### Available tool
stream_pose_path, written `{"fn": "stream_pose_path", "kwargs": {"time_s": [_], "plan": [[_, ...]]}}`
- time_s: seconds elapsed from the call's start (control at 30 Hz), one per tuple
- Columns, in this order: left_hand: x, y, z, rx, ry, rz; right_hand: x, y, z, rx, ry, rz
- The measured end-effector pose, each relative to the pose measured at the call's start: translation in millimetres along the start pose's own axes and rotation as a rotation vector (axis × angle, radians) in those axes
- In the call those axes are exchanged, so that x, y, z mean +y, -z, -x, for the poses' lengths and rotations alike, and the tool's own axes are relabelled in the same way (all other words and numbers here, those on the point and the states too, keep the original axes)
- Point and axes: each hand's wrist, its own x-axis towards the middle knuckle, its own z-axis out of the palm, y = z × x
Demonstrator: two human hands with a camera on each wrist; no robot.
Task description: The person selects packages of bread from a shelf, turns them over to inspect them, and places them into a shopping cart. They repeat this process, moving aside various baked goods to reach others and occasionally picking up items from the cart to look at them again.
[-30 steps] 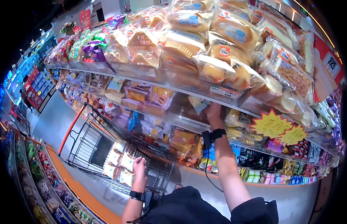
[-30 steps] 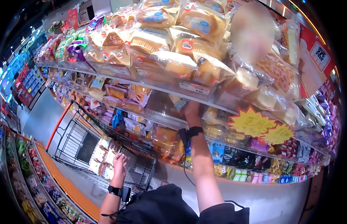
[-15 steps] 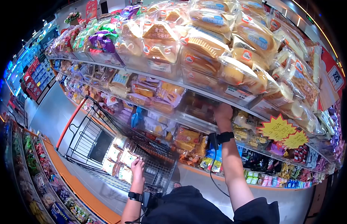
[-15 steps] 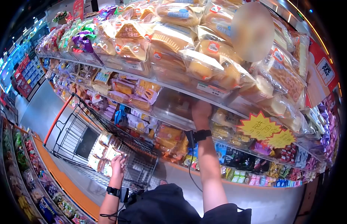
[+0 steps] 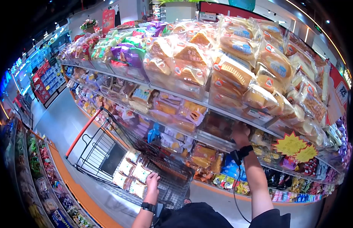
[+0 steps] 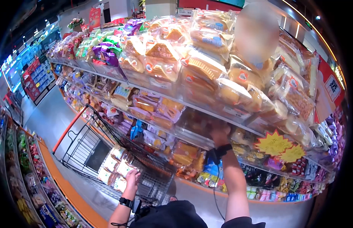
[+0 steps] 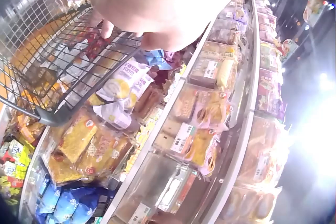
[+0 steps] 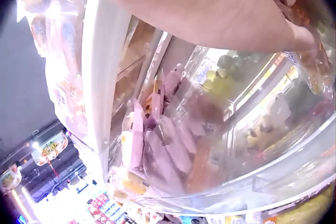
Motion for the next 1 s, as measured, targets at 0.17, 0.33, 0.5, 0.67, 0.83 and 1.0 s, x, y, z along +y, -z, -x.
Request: {"fn": "stream_pose_path", "kwargs": {"time_s": [0.17,0.33,0.5,0.67,0.83,1.0], "plan": [[-3,1,-5,0.012,-0.036,0.021,1,12,17,0.038,0.042,-0.055],[-5,-5,6,-0.004,-0.049,0.01,-23,23,76,0.261,0.195,-0.15],[-6,-21,35,0.0,-0.116,0.072,-60,29,136,0.012,0.546,-0.697],[4,-31,71,-0.053,-0.166,-0.03,-99,10,193,-0.177,0.479,-0.99],[25,-10,80,-0.037,-0.181,-0.079,-115,-39,200,-0.104,0.322,-1.202],[27,20,77,-0.131,-0.096,-0.097,-111,-70,207,-0.172,0.207,-1.243]]}}
